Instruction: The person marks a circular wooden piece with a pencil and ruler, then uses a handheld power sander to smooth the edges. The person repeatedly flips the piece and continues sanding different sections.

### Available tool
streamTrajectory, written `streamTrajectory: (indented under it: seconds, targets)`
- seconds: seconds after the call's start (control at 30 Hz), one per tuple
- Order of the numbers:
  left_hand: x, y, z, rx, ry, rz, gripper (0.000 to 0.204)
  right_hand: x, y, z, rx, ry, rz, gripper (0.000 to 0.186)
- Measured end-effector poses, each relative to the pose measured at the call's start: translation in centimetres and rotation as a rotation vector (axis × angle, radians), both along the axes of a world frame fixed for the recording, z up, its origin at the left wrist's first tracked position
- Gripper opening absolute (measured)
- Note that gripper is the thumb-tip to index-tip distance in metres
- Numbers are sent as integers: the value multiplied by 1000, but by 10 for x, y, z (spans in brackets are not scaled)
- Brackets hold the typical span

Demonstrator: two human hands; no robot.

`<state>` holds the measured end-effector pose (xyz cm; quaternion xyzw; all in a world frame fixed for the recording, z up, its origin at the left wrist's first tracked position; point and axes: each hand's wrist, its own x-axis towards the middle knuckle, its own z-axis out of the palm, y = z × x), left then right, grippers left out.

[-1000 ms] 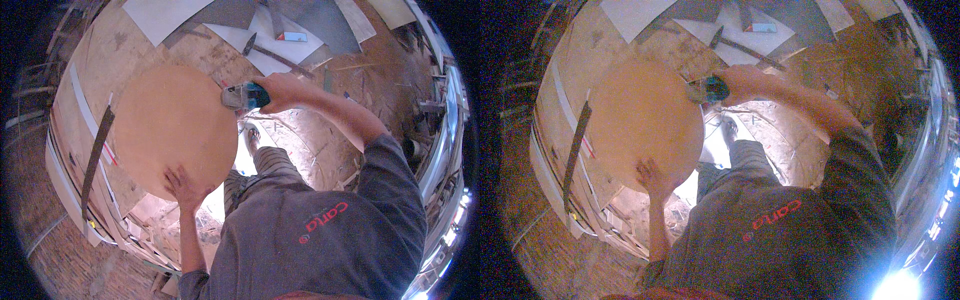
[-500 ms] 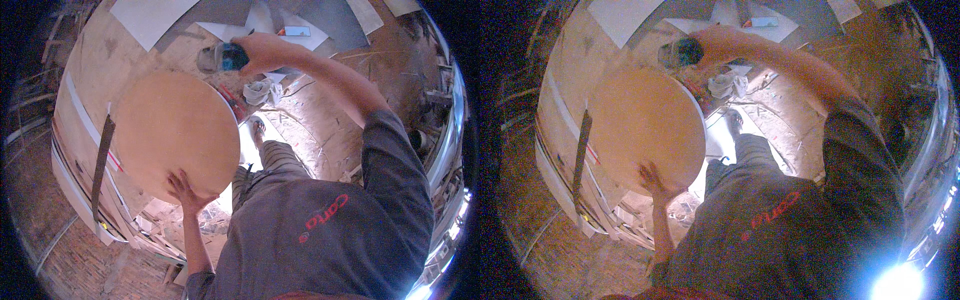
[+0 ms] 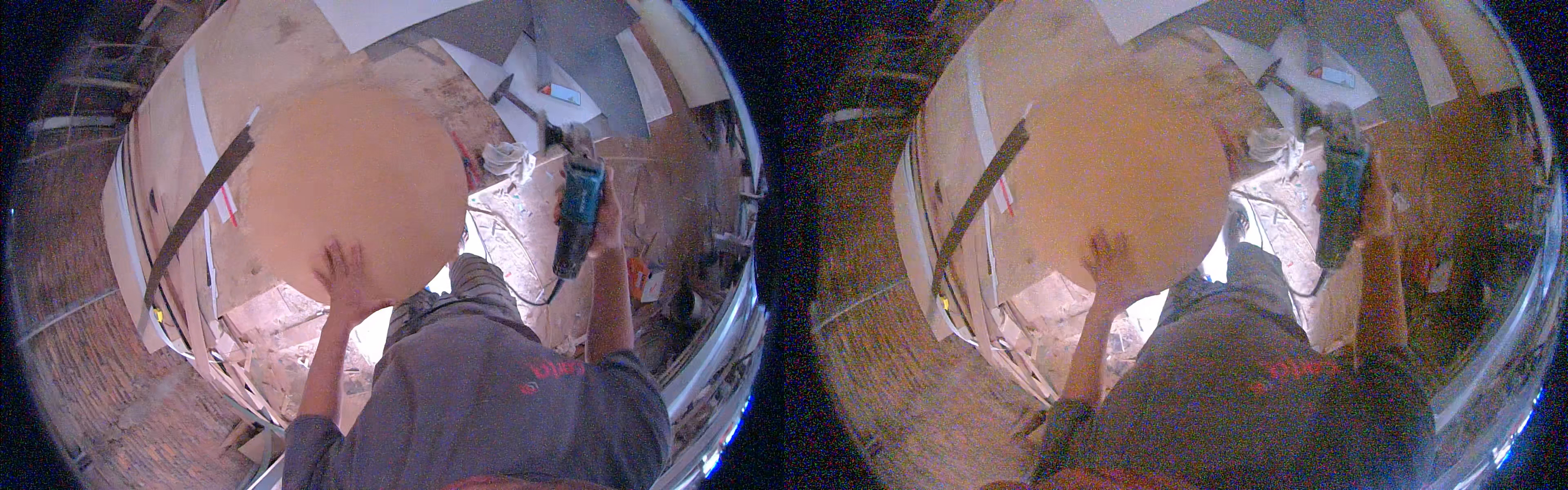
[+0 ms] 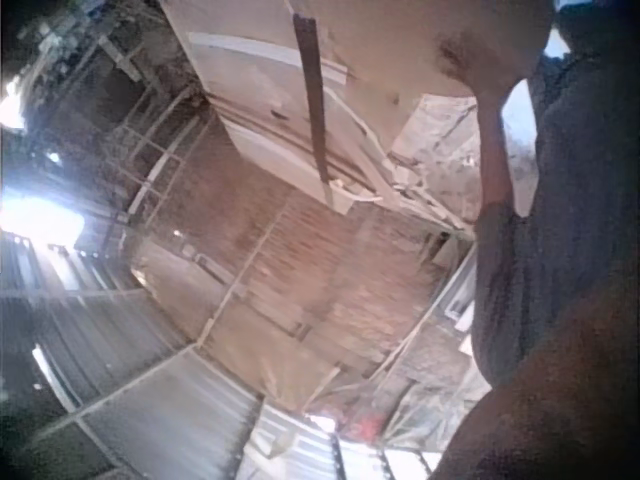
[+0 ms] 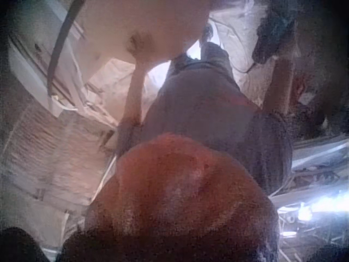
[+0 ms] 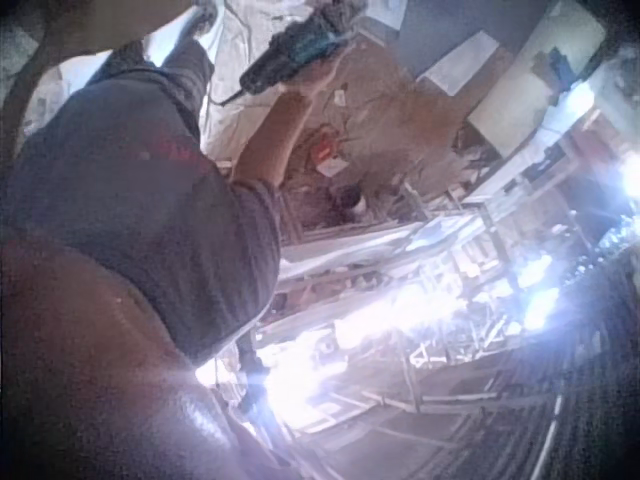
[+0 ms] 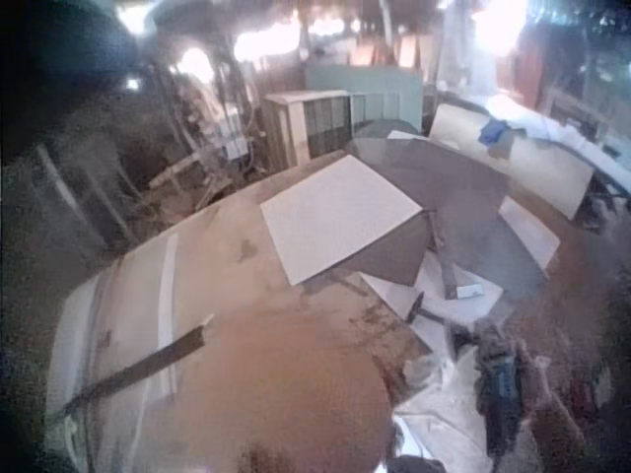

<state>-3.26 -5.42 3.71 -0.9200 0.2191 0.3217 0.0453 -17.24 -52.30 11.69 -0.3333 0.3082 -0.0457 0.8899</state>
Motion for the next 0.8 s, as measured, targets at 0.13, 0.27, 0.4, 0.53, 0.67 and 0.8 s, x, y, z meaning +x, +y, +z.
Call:
streamTrajectory:
  seconds: [0.13, 0.27, 0.4, 0.53, 0.67, 0.8]
  targets:
    - [0, 27, -9, -212, -75, -82, 145, -40, 41, 2, -146, 5, -123, 88]
    - [-6, 41, 6, -519, -187, -60, 126, -61, 96, 14, -233, -48, -210, 91]
    - [-25, 28, 12, -913, 5, 30, 102, -75, 154, 25, -275, -231, -290, 93]
    - [-43, 8, 54, -1136, 358, -32, 82, -72, 195, 6, -245, -350, -321, 83]
    - [-65, -16, 45, -1087, 887, 30, 69, -53, 235, 11, -144, -435, -275, 73]
    - [-71, -44, 75, -945, 1292, 34, 72, -45, 249, -3, 31, -549, -156, 70]
